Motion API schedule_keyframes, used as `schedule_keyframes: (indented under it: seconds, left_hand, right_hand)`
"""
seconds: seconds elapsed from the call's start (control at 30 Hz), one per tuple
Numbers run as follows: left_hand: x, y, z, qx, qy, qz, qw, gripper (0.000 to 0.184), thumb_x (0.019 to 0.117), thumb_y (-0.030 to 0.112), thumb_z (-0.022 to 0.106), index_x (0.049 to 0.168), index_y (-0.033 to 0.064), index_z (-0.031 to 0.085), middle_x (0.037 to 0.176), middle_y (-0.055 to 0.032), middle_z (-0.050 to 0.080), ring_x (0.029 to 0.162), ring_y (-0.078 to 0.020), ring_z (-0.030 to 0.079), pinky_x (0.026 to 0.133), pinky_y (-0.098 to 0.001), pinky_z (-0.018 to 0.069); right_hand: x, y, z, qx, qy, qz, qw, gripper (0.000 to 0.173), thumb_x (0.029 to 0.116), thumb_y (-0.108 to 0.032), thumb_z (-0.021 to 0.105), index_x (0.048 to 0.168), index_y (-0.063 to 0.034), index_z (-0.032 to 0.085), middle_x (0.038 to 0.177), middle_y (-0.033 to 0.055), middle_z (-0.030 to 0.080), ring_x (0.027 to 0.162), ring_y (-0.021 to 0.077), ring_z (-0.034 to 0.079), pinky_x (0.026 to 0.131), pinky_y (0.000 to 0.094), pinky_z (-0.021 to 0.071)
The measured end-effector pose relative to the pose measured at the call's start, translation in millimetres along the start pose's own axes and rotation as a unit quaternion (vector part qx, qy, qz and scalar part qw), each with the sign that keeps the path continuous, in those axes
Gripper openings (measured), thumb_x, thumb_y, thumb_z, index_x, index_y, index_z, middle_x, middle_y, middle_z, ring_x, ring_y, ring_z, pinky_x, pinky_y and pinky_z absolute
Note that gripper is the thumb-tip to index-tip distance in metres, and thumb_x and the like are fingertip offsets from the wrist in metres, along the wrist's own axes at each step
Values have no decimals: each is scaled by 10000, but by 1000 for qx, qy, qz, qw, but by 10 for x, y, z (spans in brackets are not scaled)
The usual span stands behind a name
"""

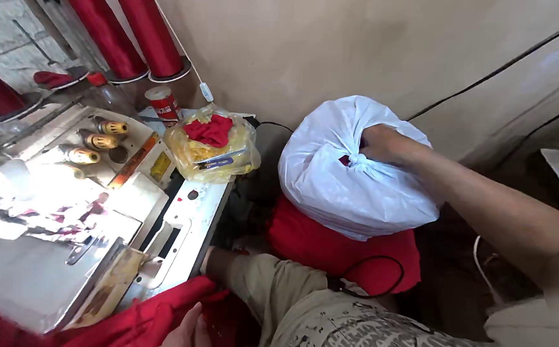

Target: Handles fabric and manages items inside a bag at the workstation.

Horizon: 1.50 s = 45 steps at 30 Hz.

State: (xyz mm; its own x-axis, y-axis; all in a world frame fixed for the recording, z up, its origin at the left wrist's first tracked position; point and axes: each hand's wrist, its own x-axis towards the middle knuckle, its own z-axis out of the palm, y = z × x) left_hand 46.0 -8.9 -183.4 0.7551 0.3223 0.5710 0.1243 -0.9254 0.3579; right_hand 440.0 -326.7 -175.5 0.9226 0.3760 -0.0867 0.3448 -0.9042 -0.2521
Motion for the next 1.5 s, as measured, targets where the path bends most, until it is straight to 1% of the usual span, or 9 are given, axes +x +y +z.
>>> schedule_keyframes:
  seconds: [0.23, 0.4, 0.5, 0.7, 0.83, 0.97, 1.1, 1.27, 1.5]
  left_hand:
    - [-13, -3, 18, 15, -12, -4, 1000, 219, 1011, 102, 573, 1018, -51, 730, 797, -146, 729, 697, -206, 681, 682, -321, 523]
    - [-37, -24, 58, 26, -19, -14, 999, 212, 996, 101, 588, 1011, -46, 740, 805, -150, 736, 693, -218, 680, 680, -330, 521]
    - [-37, -12, 100, 15, -25, -11, 1000, 208, 993, 102, 591, 1021, -41, 740, 827, -147, 744, 710, -216, 692, 686, -337, 528]
    - [37, 110, 257, -19, -44, 25, 999, 192, 977, 111, 600, 1029, 0, 748, 826, -117, 735, 718, -191, 692, 689, -324, 537]
    - [145, 263, 434, -29, -69, 67, 995, 197, 957, 106, 600, 1008, 7, 762, 821, -115, 739, 715, -216, 699, 682, -347, 543]
    - [285, 419, 651, -64, -83, 115, 988, 200, 958, 124, 601, 1006, 31, 771, 843, -105, 749, 742, -227, 725, 686, -370, 576]
    - [585, 689, 894, -116, -139, 177, 967, 231, 960, 148, 644, 1146, 55, 745, 991, -97, 751, 902, -256, 736, 770, -422, 599]
    - [1029, 1149, 1219, -137, -173, 276, 936, 365, 976, 254, 666, 1285, 62, 691, 1238, -136, 705, 1163, -338, 663, 933, -494, 541]
    - [1465, 1656, 1820, -181, -215, 317, 906, 608, 994, 461, 607, 1562, 303, 456, 1694, -108, 243, 1542, -449, 184, 1136, -685, 290]
  right_hand:
    - [-202, -108, -435, -53, 19, -2, 998, 220, 916, -101, 739, 779, 53, 661, 849, 284, 654, 913, 494, 646, 781, 697, 469]
    - [-334, 4, -560, -10, 15, -25, 1000, 183, 876, -86, 804, 956, 38, 696, 882, 267, 665, 881, 468, 644, 782, 692, 464]
    - [-304, -71, -381, 1, -2, 2, 1000, 337, 873, -70, 790, 1102, 96, 605, 1029, 318, 636, 1014, 508, 624, 868, 711, 457]
    - [-382, -149, -245, 16, 111, -102, 988, 67, 922, 11, 693, 857, 27, 703, 835, 266, 678, 848, 498, 663, 755, 715, 477]
    - [-573, -195, -548, 53, 139, -99, 984, 165, 951, 31, 620, 969, -29, 772, 945, 228, 723, 915, 452, 681, 814, 705, 479]
    - [-360, -26, -263, -6, 45, -104, 994, 279, 870, -90, 770, 1134, -26, 704, 1100, 262, 684, 1053, 485, 649, 877, 720, 479]
    - [-266, -62, -66, -16, 57, -64, 996, 200, 857, -68, 775, 1018, 19, 692, 1002, 264, 687, 1014, 484, 656, 868, 689, 496]
    - [-458, -86, -544, -11, 110, -41, 993, 153, 875, -50, 755, 983, 16, 670, 919, 266, 668, 916, 501, 657, 755, 723, 487]
    - [-649, 126, -355, 15, 139, -175, 975, 117, 881, 44, 694, 959, -8, 764, 1089, 209, 712, 1039, 405, 683, 897, 626, 530]
